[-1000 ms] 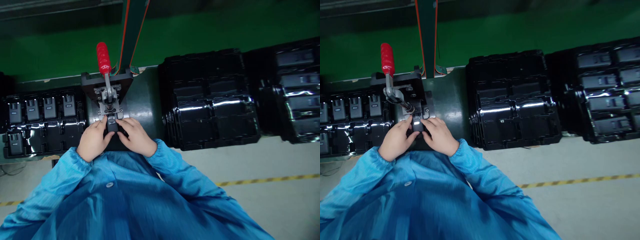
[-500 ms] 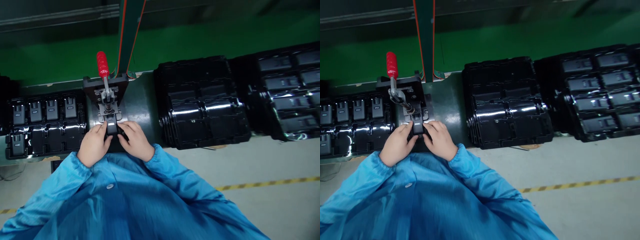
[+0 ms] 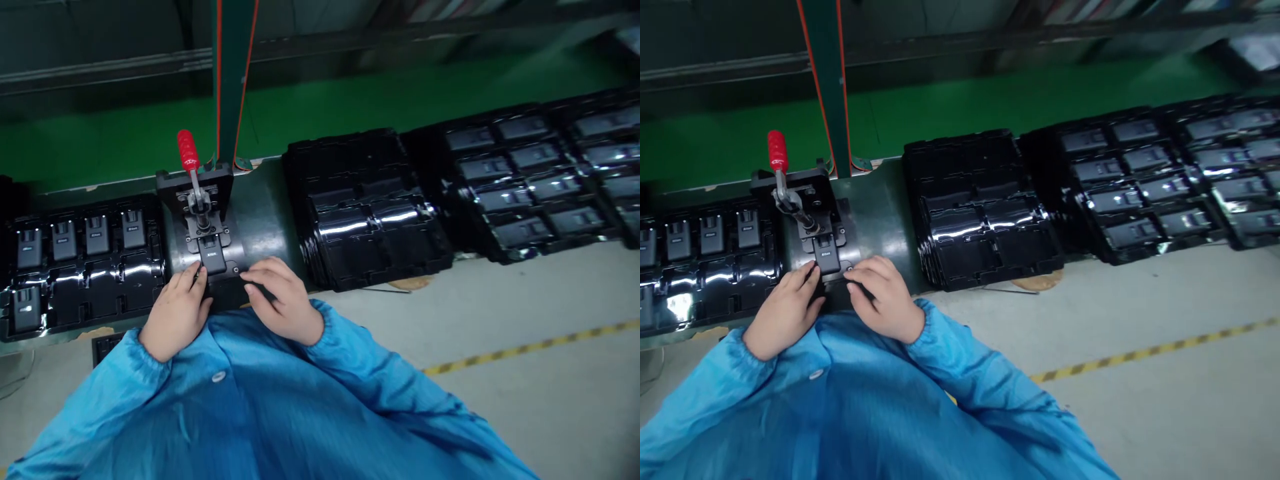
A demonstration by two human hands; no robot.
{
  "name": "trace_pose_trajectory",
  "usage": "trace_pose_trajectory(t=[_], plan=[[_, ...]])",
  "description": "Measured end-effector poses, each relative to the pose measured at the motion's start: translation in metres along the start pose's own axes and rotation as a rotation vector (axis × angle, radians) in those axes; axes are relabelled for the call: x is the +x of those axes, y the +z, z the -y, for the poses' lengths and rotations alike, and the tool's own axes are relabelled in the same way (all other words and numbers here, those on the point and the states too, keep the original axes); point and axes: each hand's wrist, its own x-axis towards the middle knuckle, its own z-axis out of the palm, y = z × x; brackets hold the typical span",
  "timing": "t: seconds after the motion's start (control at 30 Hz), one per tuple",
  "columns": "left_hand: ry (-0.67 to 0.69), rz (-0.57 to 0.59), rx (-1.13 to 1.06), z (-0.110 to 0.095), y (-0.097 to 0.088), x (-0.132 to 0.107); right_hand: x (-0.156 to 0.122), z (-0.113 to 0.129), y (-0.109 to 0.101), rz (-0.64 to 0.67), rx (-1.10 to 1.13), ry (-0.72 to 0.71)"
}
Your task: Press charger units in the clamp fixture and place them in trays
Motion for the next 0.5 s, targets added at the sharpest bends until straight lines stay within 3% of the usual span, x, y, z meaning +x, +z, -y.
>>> trace_pose_trajectory(t=[0.17,0.3,0.5], plan=[[0.014,-0.039,-0.053,0.005,0.002,-0.004,0.004,0.024,-0.03,-0.109,0.069,-0.065],[0.047,-0.111,-0.085,0.005,0.001,-0.01,0.021,0.053,-0.066,-0.158,0.203,-0.101],[0.198,-0.424,-0.288,0.008,0.002,-0.018,0.059,0.123,-0.126,-0.107,0.147,-0.453]])
